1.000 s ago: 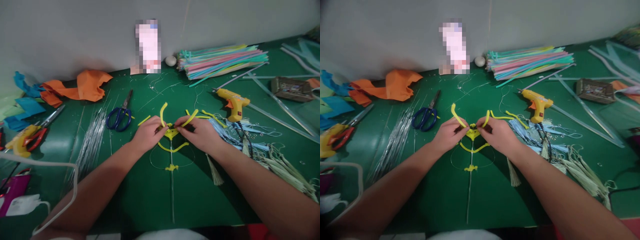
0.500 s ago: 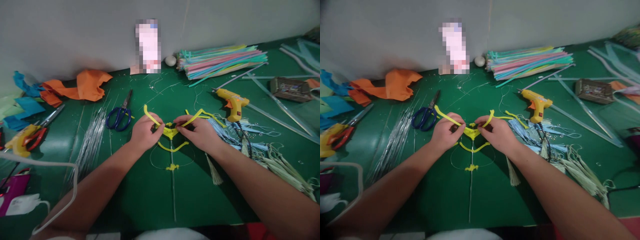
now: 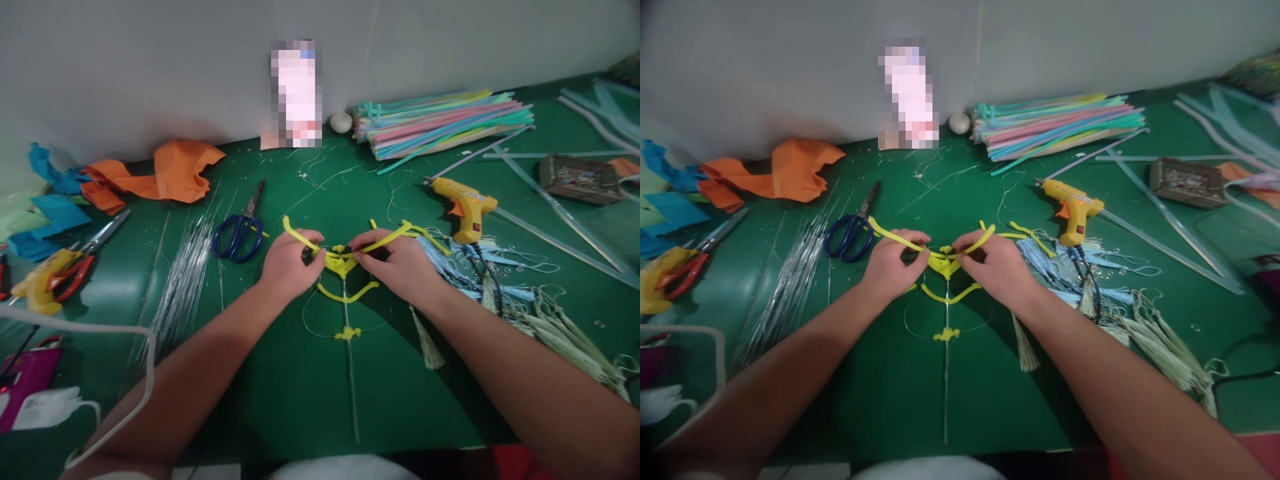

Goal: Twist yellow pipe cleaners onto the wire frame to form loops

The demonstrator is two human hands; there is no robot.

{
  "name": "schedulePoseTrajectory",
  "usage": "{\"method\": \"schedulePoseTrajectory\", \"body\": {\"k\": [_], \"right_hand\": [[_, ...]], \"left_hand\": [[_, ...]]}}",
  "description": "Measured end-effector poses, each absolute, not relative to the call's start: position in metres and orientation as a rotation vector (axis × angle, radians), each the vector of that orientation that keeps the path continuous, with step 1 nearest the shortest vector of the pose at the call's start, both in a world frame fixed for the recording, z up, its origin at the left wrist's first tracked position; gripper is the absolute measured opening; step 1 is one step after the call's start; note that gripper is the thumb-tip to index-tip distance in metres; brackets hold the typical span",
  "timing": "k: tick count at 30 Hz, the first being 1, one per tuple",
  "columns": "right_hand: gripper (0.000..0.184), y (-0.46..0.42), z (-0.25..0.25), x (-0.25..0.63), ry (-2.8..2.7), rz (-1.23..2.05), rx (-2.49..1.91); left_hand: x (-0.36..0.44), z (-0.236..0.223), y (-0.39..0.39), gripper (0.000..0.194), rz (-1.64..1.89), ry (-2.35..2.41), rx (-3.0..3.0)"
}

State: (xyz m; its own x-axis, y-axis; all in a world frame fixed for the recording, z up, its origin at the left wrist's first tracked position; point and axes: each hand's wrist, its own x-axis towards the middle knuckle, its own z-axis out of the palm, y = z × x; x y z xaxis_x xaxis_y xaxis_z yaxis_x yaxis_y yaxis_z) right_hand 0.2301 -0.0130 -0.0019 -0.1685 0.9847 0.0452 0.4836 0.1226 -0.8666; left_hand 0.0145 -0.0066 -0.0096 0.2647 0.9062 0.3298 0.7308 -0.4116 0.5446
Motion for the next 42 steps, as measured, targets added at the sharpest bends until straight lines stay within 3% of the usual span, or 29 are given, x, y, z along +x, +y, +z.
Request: {"method": "schedulePoseTrajectory", "body": {"k": [9, 17, 26, 42], "right_hand": [[0.018, -0.015, 0.004, 0.230, -1.737, 0.945, -1.445], [0.011, -0.014, 0.000, 0.233, -1.846, 0.886, -1.367], [0.008, -0.007, -0.001, 0.236, -1.973, 0.829, -1.315], [0.010, -0.010, 0.002, 0.236, -1.959, 0.878, -1.334]], "left_hand": [[0.013, -0.002, -0.007, 0.010, 0.983, 1.403, 1.986], [0.014, -0.008, -0.010, 0.017, 0.994, 1.442, 2.299], [0.018, 0.001, -0.014, 0.012, 0.735, 1.475, 2.312], [0.014, -0.005, -0.007, 0.020, 0.636, 1.322, 2.319]]}}
